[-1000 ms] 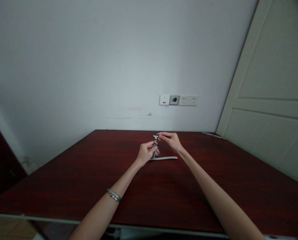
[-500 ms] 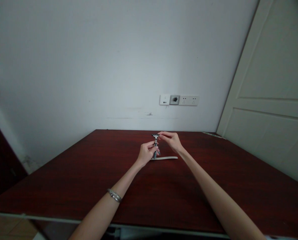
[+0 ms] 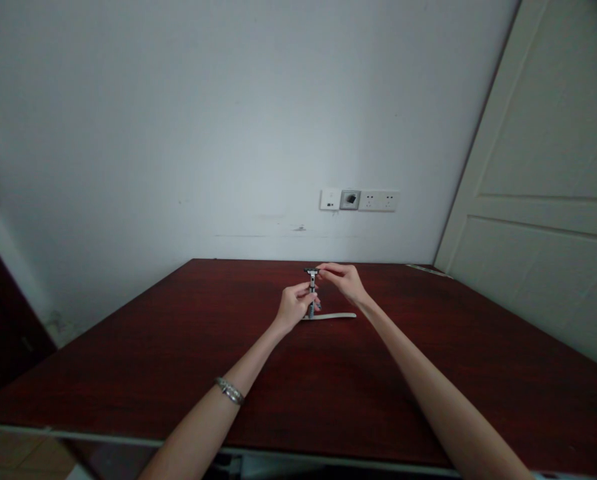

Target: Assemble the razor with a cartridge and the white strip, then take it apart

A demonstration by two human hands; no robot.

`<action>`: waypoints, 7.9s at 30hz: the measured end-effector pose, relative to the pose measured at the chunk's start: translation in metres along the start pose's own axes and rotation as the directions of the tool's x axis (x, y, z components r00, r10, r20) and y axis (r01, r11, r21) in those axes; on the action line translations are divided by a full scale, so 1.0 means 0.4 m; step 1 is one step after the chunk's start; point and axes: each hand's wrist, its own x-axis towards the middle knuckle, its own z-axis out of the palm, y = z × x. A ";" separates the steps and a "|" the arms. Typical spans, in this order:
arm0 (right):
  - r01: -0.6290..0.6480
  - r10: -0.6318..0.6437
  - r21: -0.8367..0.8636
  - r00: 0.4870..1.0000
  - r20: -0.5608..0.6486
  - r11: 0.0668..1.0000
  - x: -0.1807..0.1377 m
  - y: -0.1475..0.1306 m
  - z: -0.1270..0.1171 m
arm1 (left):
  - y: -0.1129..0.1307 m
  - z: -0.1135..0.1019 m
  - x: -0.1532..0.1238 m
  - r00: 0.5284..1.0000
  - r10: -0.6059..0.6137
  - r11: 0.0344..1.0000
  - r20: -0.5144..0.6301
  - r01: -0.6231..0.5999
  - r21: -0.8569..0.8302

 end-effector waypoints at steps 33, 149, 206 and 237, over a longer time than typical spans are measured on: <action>-0.122 0.269 -0.404 0.905 0.330 0.907 -0.033 0.039 0.064 | -0.022 -0.088 0.059 0.999 -0.015 0.999 -0.029 0.017 0.051; 0.080 0.321 -0.796 0.888 0.331 0.600 -0.001 0.182 -0.037 | -0.142 -0.165 0.132 0.927 0.128 0.448 0.351 -0.370 0.814; 0.249 0.431 -0.828 0.758 0.490 0.503 -0.092 0.088 -0.105 | -0.069 -0.147 0.134 0.791 -0.606 0.390 0.088 0.199 0.899; -0.536 0.444 -0.819 0.797 -0.410 0.206 -0.206 0.121 -0.392 | -0.118 -0.088 0.156 0.835 -0.547 0.158 -0.051 0.163 0.974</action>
